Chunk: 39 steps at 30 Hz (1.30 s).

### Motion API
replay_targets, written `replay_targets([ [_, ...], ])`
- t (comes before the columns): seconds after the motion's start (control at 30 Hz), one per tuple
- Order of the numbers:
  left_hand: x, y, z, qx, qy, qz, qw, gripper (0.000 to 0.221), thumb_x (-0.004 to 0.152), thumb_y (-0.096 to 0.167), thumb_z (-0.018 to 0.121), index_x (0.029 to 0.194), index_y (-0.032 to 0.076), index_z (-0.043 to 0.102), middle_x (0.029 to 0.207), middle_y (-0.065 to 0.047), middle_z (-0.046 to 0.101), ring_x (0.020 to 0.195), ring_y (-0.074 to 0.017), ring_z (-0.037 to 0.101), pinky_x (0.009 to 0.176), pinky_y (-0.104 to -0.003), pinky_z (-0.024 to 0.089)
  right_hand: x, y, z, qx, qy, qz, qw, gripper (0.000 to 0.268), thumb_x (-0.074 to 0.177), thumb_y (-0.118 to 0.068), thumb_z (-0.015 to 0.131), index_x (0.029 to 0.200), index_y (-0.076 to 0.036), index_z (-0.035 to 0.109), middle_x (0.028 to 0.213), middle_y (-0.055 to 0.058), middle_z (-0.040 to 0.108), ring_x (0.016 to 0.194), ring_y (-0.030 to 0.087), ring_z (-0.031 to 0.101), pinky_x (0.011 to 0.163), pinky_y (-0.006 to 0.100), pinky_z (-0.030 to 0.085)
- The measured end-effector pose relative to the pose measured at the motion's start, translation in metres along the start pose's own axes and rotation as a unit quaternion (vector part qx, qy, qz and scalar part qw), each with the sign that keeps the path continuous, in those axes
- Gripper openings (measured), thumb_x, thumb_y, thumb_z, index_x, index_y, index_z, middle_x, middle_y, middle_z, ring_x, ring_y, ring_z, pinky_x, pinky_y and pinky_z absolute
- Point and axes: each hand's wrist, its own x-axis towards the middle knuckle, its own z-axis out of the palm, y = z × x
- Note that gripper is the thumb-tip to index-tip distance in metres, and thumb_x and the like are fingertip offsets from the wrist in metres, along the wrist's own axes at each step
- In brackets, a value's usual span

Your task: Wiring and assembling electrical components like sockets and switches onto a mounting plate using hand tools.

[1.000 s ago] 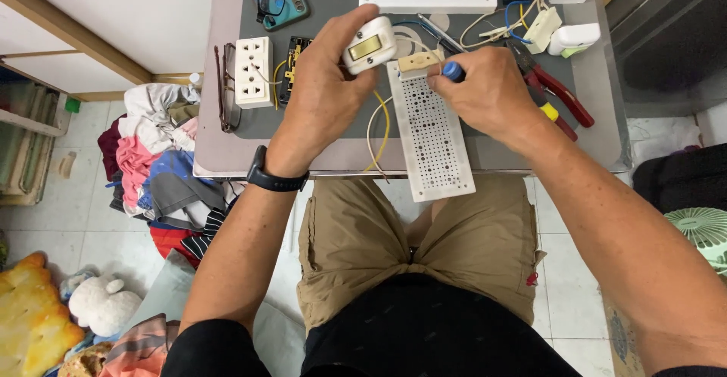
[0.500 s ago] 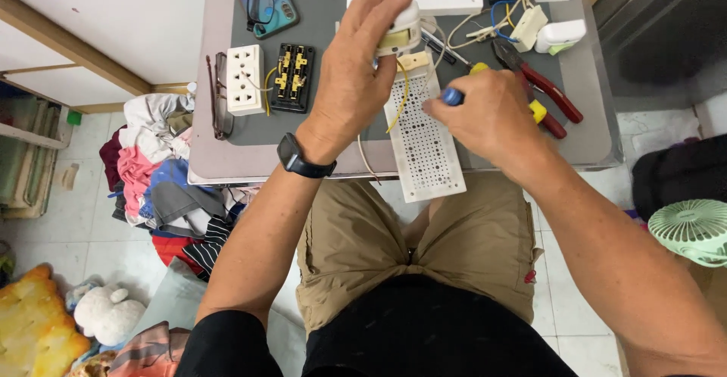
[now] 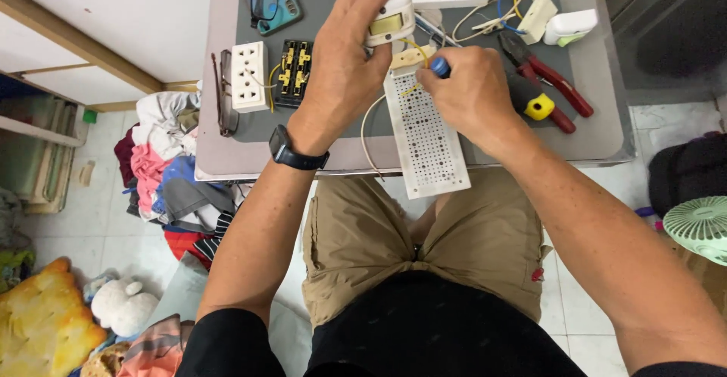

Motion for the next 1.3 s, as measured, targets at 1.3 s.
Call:
replay_targets([
  [1.3,-0.008,0.025,-0.013,-0.003,0.031,-0.044,0.999,0.060,0.081,-0.003,0.054,0.138,0.016,0.044,0.133,-0.009,0.055,0.116,-0.0249,0.059,0.088,-0.035,0.050,0.012,0.003,0.025,-0.081,0.008,-0.121,0.989,0.036,0.090,-0.015,0.075,0.062,-0.003,0.058,0.051,0.013,0.056,0.044,0.034,0.050,0.049,0.046,0.040],
])
